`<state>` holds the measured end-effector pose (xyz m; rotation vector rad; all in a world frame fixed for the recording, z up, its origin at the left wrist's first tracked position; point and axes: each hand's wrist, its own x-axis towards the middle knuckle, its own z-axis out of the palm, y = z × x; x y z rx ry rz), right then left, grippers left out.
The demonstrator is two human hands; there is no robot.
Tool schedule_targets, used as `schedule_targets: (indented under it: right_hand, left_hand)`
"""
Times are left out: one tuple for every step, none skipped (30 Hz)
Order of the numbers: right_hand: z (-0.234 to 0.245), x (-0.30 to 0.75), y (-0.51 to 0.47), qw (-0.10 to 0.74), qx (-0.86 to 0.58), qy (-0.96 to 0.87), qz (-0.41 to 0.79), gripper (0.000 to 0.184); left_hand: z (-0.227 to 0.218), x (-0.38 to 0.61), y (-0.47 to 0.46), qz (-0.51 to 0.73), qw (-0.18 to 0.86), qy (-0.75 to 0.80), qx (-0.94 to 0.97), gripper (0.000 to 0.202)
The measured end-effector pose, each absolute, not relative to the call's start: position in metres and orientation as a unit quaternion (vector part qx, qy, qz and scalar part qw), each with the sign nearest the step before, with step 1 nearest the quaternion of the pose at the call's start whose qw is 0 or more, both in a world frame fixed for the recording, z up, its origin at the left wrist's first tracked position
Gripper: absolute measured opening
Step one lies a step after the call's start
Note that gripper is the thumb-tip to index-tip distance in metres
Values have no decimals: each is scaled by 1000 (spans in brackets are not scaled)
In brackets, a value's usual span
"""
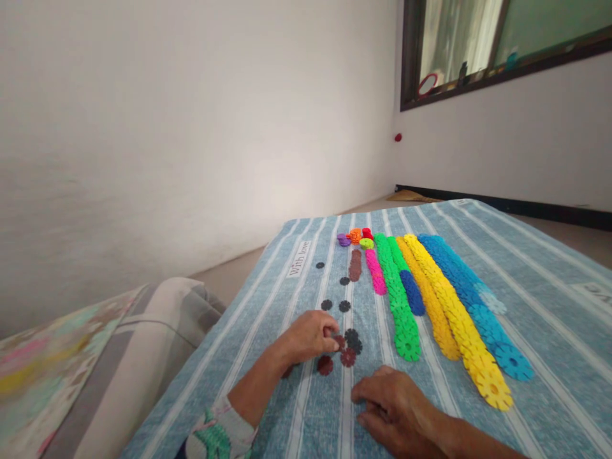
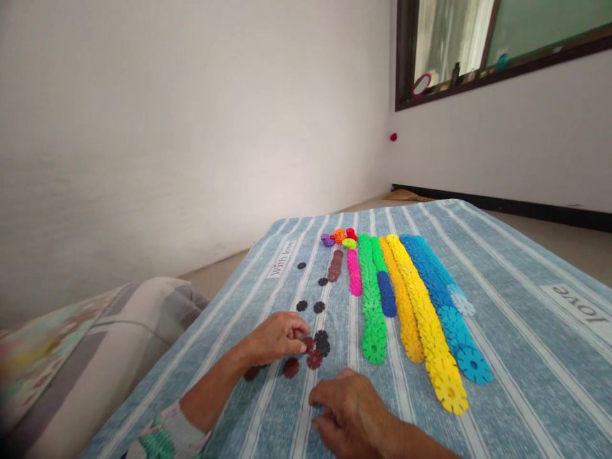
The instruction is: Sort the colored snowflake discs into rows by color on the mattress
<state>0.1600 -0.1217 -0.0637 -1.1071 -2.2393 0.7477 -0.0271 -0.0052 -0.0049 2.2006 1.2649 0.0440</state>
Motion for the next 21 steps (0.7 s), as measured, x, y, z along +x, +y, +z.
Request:
schedule_targets:
  right_hand:
    - [-63, 160, -122, 268, -410, -826, 281, 10]
    - [-62, 160, -123, 272, -410, -823, 284, 10]
    - [-61, 160, -123, 274, -411, -821, 285, 9]
    - [-61, 160, -123, 275, -410, -821, 287, 8]
    - [-61, 160, -123, 276, -411, -820, 288, 8]
    - [-61, 160, -123, 278, -411, -819, 290, 7]
    - [-61, 160, -124, 279, -409, -818, 292, 7]
    - [-61, 160, -124, 282, -408, -817, 294, 7]
    - [-61, 160, -124, 285, -406, -816, 296, 7]
    - [-61, 161, -124, 287, -404, -816, 297, 7]
    - [-61, 161, -124, 289, -403, -816, 297, 7]
    - [-61, 161, -124, 290, -401, -817, 296, 7]
    - [-61, 161, -124, 290, -401, -817, 295, 6]
    - [-61, 161, -124, 290, -401, -817, 295, 6]
    - [-62, 161, -124, 292, -399, -818, 296, 6]
    - [-62, 161, -123, 294, -397, -817, 296, 6]
    - [-62, 161, -123, 297, -395, -817, 297, 6]
    - [-62, 161, -123, 300, -393, -817, 298, 6]
    - [-63, 161, -123, 301, -393, -816, 298, 6]
    - [-63, 161, -123, 301, -394, -816, 298, 6]
    - [-63, 161, -123, 299, -397, -815, 298, 6]
  left_hand:
    - [-4, -26, -7, 15, 290, 475, 831, 21]
    - [-4, -24, -9, 16, 282, 476, 833, 19]
    - [-4, -23, -10, 19, 278, 478, 833, 17]
    - [-4, -22, -11, 23, 281, 481, 830, 15]
    - [-4, -21, -12, 29, 291, 486, 824, 14]
    - [-5, -21, -13, 35, 307, 492, 814, 13]
    - [-6, -21, -13, 41, 326, 498, 802, 12]
    - [-8, -22, -13, 49, 346, 504, 790, 11]
    - [-10, -23, -13, 58, 366, 508, 778, 10]
    - [-13, -25, -13, 70, 382, 510, 768, 10]
    - [-14, -27, -13, 81, 394, 510, 760, 10]
    - [-16, -28, -13, 94, 405, 509, 754, 10]
    - [-16, -30, -13, 107, 415, 506, 748, 10]
    - [-16, -31, -13, 119, 427, 504, 741, 10]
    - [-15, -32, -14, 131, 442, 501, 732, 11]
    - [-14, -31, -16, 142, 463, 498, 720, 12]
    - [-12, -31, -17, 149, 486, 494, 706, 13]
    - [-11, -29, -20, 150, 509, 489, 692, 15]
    - [-10, -28, -22, 146, 529, 484, 681, 16]
    - [-10, -25, -24, 139, 543, 480, 675, 16]
    - [-11, -23, -25, 130, 549, 477, 674, 16]
